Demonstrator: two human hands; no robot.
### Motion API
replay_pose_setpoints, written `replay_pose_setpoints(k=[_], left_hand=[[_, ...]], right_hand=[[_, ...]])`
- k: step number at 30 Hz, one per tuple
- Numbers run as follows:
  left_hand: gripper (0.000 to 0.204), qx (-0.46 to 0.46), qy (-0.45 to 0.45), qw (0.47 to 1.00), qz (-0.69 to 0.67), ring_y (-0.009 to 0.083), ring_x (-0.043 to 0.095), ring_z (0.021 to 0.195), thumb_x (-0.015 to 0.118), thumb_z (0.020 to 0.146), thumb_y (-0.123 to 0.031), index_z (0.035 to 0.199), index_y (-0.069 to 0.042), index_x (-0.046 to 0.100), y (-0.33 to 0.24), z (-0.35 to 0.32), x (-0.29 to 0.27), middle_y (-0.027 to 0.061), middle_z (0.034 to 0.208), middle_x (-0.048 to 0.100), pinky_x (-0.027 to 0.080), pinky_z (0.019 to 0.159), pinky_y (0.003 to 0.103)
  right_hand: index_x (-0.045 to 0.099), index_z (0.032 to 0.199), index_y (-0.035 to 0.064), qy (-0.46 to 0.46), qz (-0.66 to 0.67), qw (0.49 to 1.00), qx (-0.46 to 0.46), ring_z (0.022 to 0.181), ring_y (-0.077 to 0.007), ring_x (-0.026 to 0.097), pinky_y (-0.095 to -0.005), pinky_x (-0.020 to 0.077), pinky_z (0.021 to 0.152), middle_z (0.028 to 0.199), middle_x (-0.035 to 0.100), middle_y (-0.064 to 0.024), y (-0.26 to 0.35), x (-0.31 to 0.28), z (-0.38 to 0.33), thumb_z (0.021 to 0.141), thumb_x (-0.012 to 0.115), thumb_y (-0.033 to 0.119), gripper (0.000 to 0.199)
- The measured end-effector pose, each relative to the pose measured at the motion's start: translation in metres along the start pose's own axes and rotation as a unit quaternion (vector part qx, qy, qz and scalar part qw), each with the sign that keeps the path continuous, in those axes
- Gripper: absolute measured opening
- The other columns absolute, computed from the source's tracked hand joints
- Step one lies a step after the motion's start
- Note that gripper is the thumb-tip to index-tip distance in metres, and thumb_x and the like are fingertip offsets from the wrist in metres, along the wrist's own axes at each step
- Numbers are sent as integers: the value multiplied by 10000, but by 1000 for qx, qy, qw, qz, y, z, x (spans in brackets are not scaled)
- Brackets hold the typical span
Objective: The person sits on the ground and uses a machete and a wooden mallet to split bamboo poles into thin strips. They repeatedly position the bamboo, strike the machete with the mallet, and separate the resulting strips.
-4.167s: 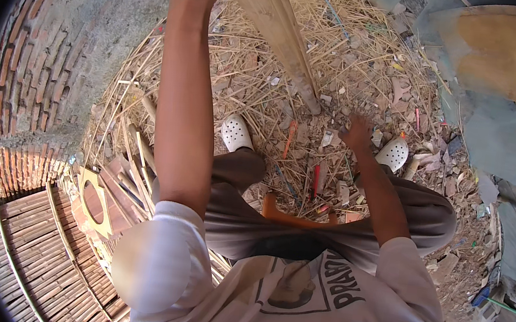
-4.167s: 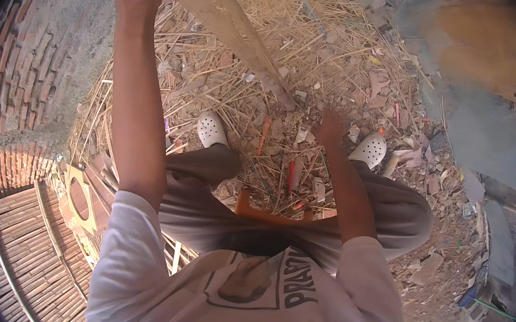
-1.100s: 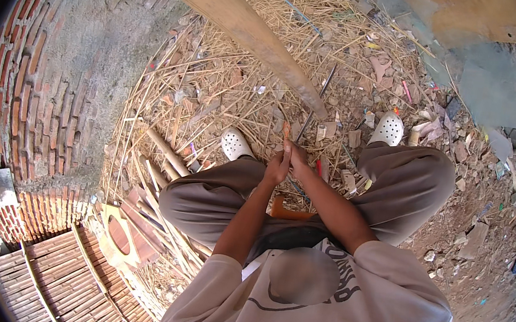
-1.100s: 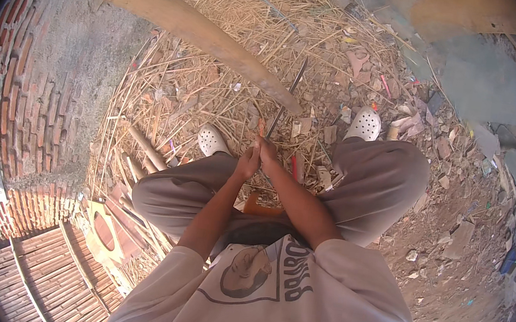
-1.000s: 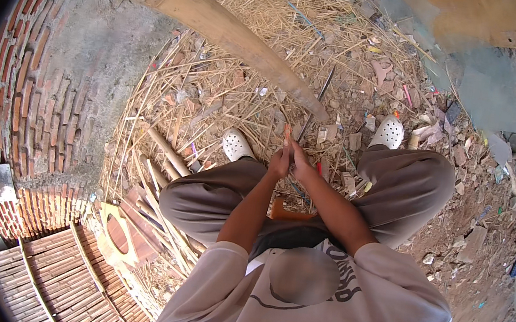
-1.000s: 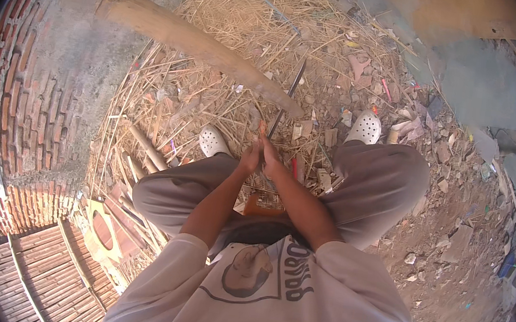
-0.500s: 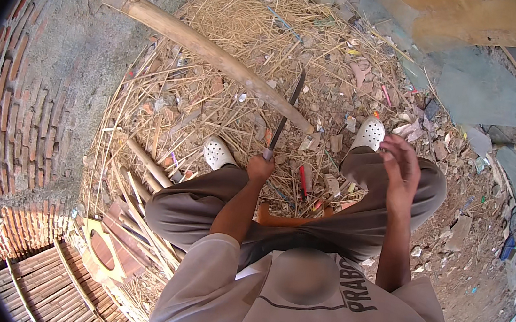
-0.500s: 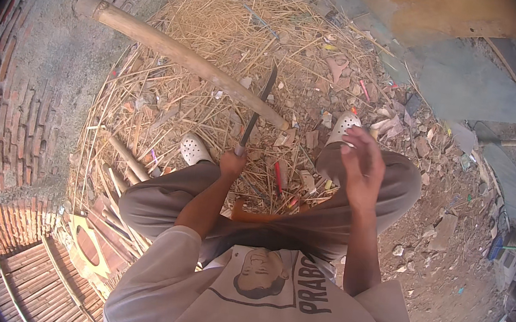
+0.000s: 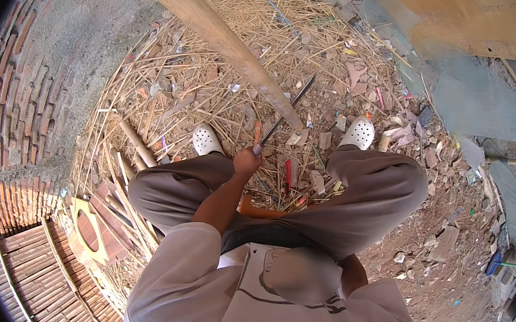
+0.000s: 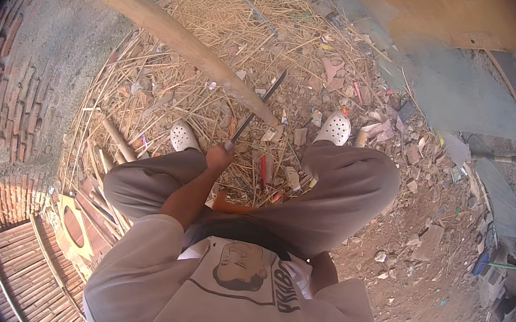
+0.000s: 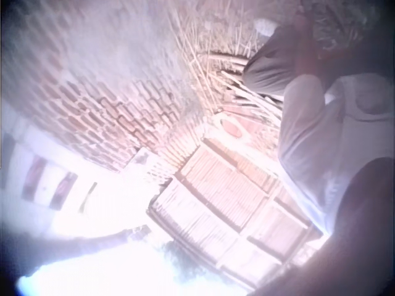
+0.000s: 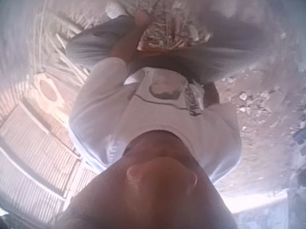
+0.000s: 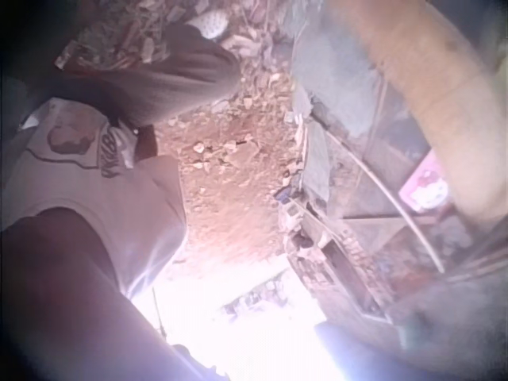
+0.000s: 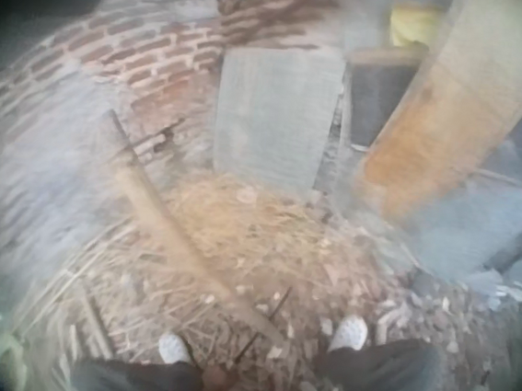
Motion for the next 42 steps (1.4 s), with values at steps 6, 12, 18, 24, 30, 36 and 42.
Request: replay_pose_setpoints(k=[6,12,18,24,30,36,42], left_hand=[[288,23,-28,999,-16,373,684,726,729,771,-304,908,-51,720,20,18,-6,187,770,692,548,680,484],[324,68,-17,997,26,381,680,755,718,764,-352,905,-61,713,26,60,-28,188,796,692,542,685,483],[314,99,-40,994,-13,377,684,777,713,749,-335,931,-80,716,1,90,-45,174,836,705,555,719,468],[295,125,-25,991,-52,358,687,819,688,757,-323,941,-94,719,-67,136,-87,177,865,706,551,750,465],[343,83,19,996,14,348,693,848,692,763,-362,986,-103,713,-85,172,-66,166,882,714,554,779,452],[421,76,70,994,42,340,692,907,660,818,-467,1017,-100,709,-84,183,-38,164,945,719,539,814,458],[314,87,8,996,-2,361,694,796,689,765,-343,939,-82,712,-71,181,-26,176,850,710,558,744,461]], right_hand=[[592,1213,-42,-12,-3,999,-49,1042,-333,640,-449,485,890,1083,675,-223,-18,19,-25,923,587,335,475],[577,1240,-41,-88,6,970,-227,1049,-339,639,-450,485,894,1095,672,-226,-28,-45,-79,927,579,343,496],[520,1283,-35,-192,-89,892,-400,1004,-347,637,-438,501,856,1125,645,-231,76,-151,-71,967,495,342,493],[559,1165,-28,2,20,910,-413,855,-217,636,-349,513,790,976,679,-145,255,-125,-127,893,629,184,352],[579,1106,-21,55,-37,891,-448,858,-298,670,-402,514,778,934,681,-201,301,-52,-124,786,755,230,443],[584,1093,-9,77,-145,916,-366,871,-436,671,-455,522,759,909,672,-279,299,-16,-91,771,768,265,460],[574,1076,-29,48,-156,915,-369,775,-414,681,-449,533,674,828,656,-279,355,-40,-109,785,723,184,390]])
Point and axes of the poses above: each hand's wrist, its own z-axis towards the middle knuckle, its own x-axis out of the palm, y = z × x, the point moved 2 cm from there along z, towards the middle knuckle
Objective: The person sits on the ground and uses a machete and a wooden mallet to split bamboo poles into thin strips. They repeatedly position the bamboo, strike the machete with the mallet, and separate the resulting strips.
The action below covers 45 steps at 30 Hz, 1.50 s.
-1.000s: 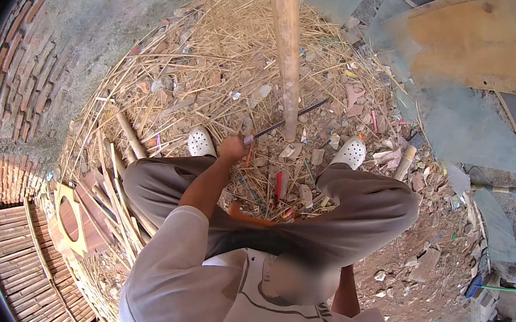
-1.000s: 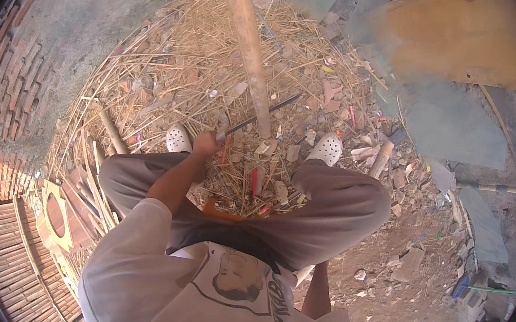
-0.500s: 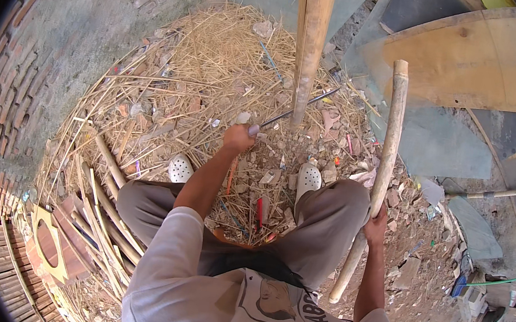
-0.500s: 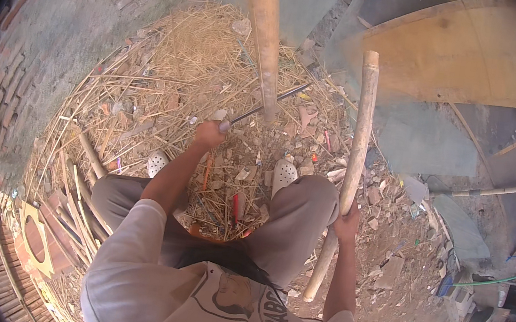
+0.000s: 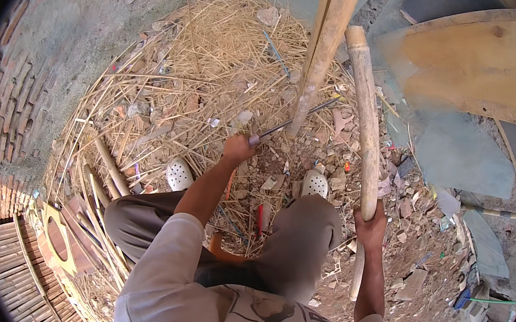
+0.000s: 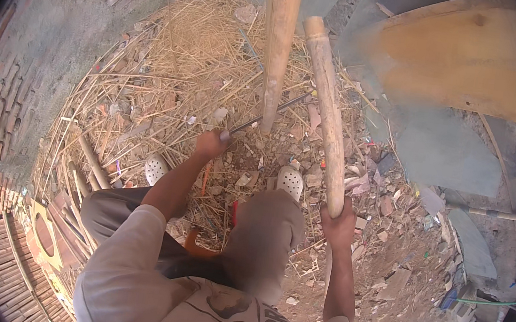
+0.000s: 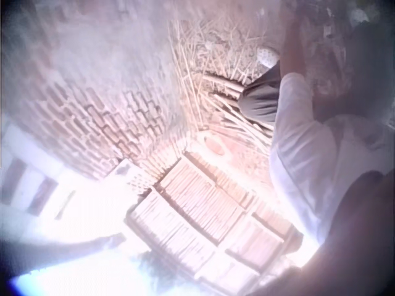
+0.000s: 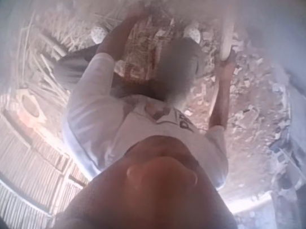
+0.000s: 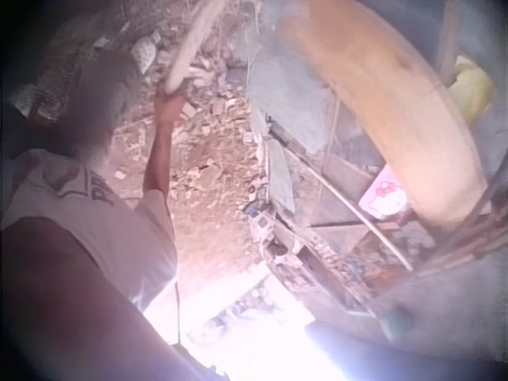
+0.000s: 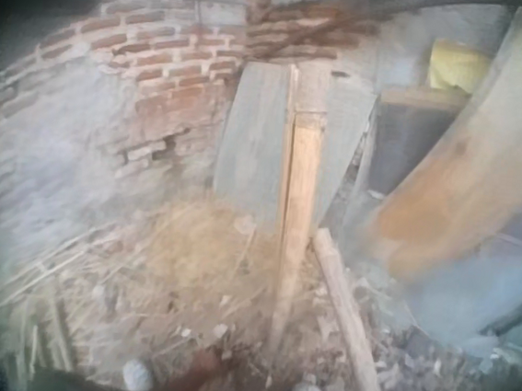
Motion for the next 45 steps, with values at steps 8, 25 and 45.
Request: replay_pose_setpoints(k=[8,25,45], left_hand=[[341,11,6,1000,-2,395,684,790,598,857,-400,897,-83,719,-2,14,-7,212,821,698,543,752,492],[355,-33,65,997,34,378,688,876,643,822,-377,1055,-120,717,-1,12,-20,187,925,714,546,813,466],[345,-81,73,993,51,389,696,842,647,810,-373,982,-82,718,10,-20,4,209,898,710,557,790,477]], right_hand=[[578,1149,-30,75,-88,993,1,886,-444,674,-500,524,787,895,666,-297,-127,77,7,739,698,214,493],[616,1026,-56,125,-91,986,54,718,-288,677,-398,522,636,805,671,-195,-139,119,34,709,699,148,386],[621,1047,-63,158,-91,979,95,779,-357,708,-441,542,686,856,680,-273,-117,82,16,695,707,174,433]])
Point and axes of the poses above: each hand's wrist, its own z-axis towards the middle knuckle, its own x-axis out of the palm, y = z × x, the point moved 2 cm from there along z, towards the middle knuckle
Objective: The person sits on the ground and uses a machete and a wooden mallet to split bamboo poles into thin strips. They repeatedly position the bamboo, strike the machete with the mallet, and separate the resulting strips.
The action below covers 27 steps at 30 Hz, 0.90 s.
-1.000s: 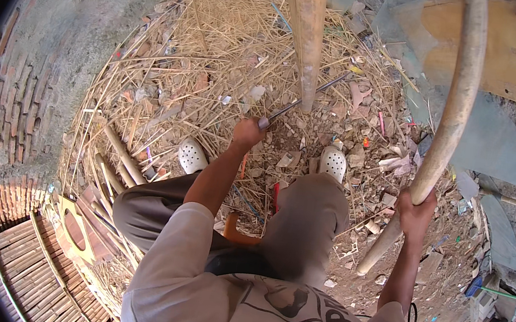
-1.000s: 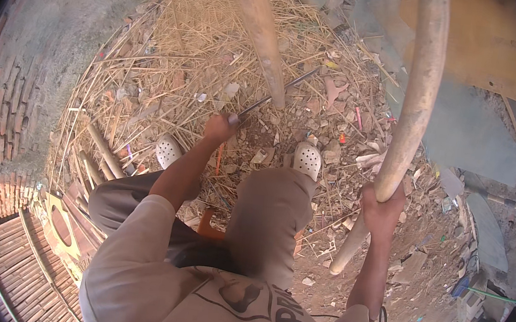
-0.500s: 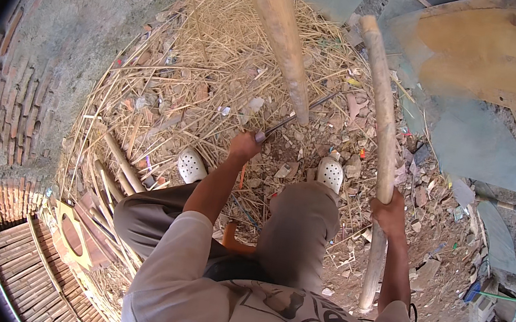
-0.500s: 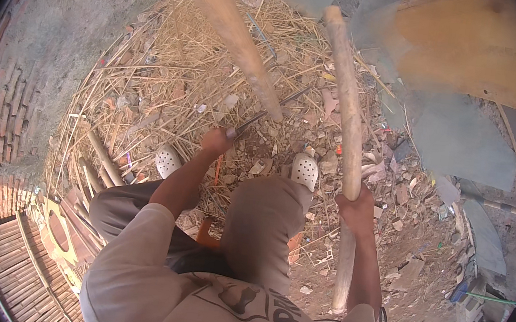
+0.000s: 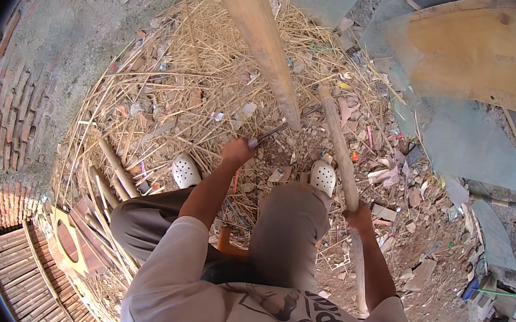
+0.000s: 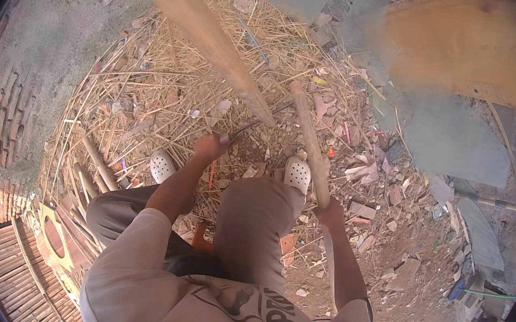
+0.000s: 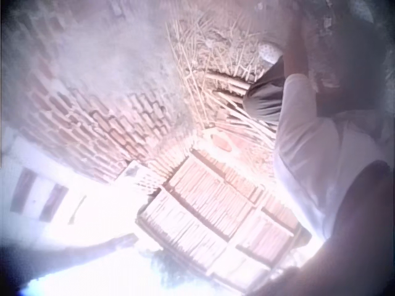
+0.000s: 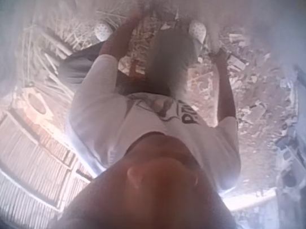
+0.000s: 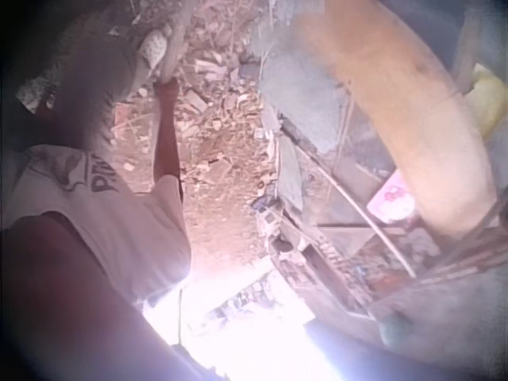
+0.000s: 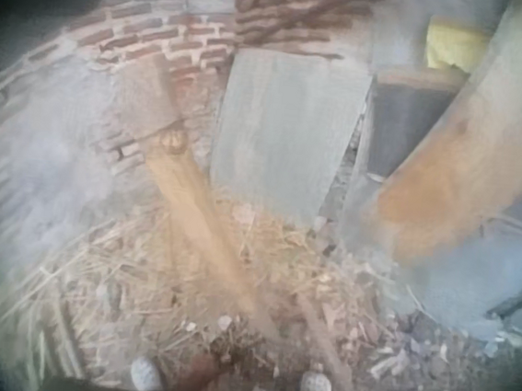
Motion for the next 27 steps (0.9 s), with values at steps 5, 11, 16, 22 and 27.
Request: replay_pose_setpoints(k=[5,11,16,22,27], left_hand=[[329,17,-11,1000,-4,388,698,837,638,810,-354,971,-78,717,7,-11,11,207,880,710,561,776,481],[342,-13,1,1000,-24,399,695,847,633,827,-354,973,-56,713,0,-12,7,218,876,707,556,787,490],[336,-3,0,1000,31,377,703,855,626,843,-349,970,-51,714,-4,0,-6,197,885,715,555,792,484],[313,9,-3,1000,8,360,706,857,630,832,-332,945,-53,714,-6,-9,11,187,887,718,560,784,460],[317,-8,3,1000,-1,367,705,855,619,841,-332,935,-46,719,-11,-10,1,205,889,713,561,783,455]], right_hand=[[606,951,-46,-121,209,968,-69,624,-174,619,-328,488,568,723,623,-107,127,-144,-64,727,658,59,252],[591,906,-41,-224,319,907,-160,641,-157,608,-312,496,581,738,625,-73,118,-95,-38,734,682,49,214],[649,1128,-70,45,16,998,30,1003,-377,688,-422,543,864,988,690,-297,-8,51,35,660,764,234,571],[629,997,-49,29,176,984,-28,617,-193,643,-332,506,563,760,658,-134,114,-106,-18,734,687,110,312],[580,851,-25,-205,324,908,-169,567,-122,574,-285,467,517,674,598,-55,169,-170,-59,741,655,28,144]])
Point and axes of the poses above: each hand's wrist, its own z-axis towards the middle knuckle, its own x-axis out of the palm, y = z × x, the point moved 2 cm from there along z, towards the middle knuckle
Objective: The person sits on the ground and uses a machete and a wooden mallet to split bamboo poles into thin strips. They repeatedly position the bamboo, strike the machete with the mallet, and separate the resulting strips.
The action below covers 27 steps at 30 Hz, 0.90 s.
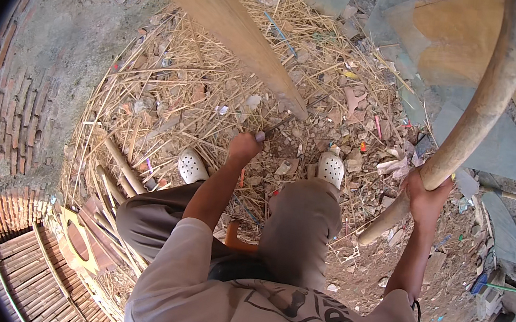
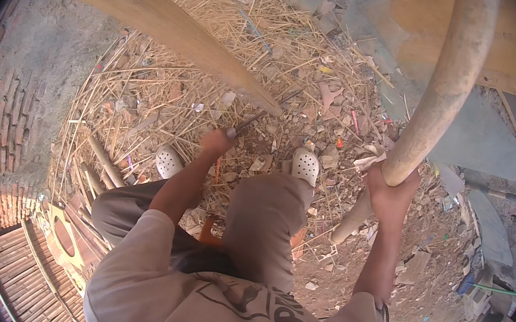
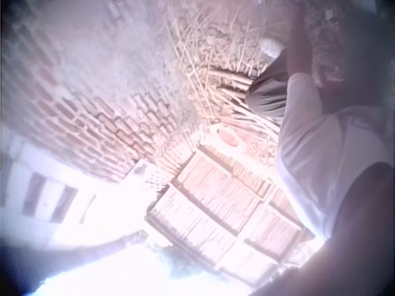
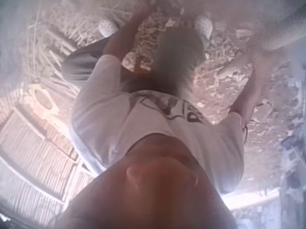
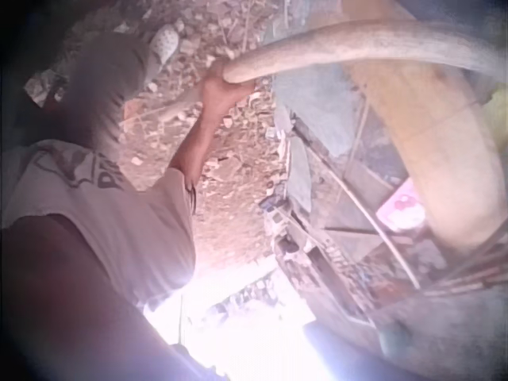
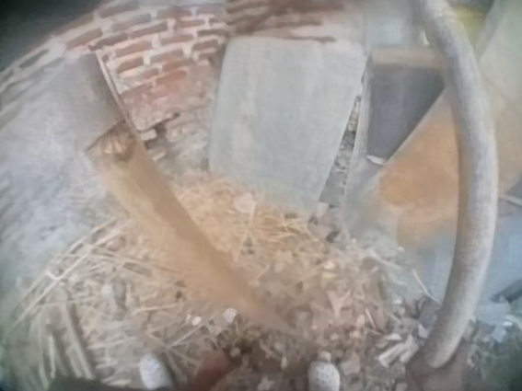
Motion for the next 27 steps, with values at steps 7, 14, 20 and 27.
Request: replay_pose_setpoints(k=[7,14,20,27], left_hand=[[382,-6,26,1000,15,372,703,880,584,890,-385,954,-36,725,-13,8,-23,210,926,715,554,810,464],[448,-30,99,994,36,371,681,974,549,914,-468,1079,-83,709,-8,7,-18,195,1007,707,531,871,456],[356,-4,39,999,23,349,709,880,617,864,-379,939,-51,733,-9,12,-13,195,912,721,559,795,443],[503,26,90,992,87,349,687,968,464,975,-482,1024,-46,708,-27,29,-41,195,1011,707,527,865,451]], right_hand=[[618,1128,-51,233,-329,877,262,986,-392,680,-437,544,838,1010,685,-268,-264,54,-76,656,770,226,568],[615,941,-63,174,-174,940,234,627,-240,658,-369,518,573,723,646,-147,-139,14,-38,688,701,112,319],[583,896,-46,-28,-8,999,33,567,-108,579,-275,453,508,692,604,-50,-54,-1,4,735,628,2,174],[647,1040,-51,208,-298,909,204,926,-369,697,-436,550,818,947,693,-252,-324,71,-91,721,745,266,460]])
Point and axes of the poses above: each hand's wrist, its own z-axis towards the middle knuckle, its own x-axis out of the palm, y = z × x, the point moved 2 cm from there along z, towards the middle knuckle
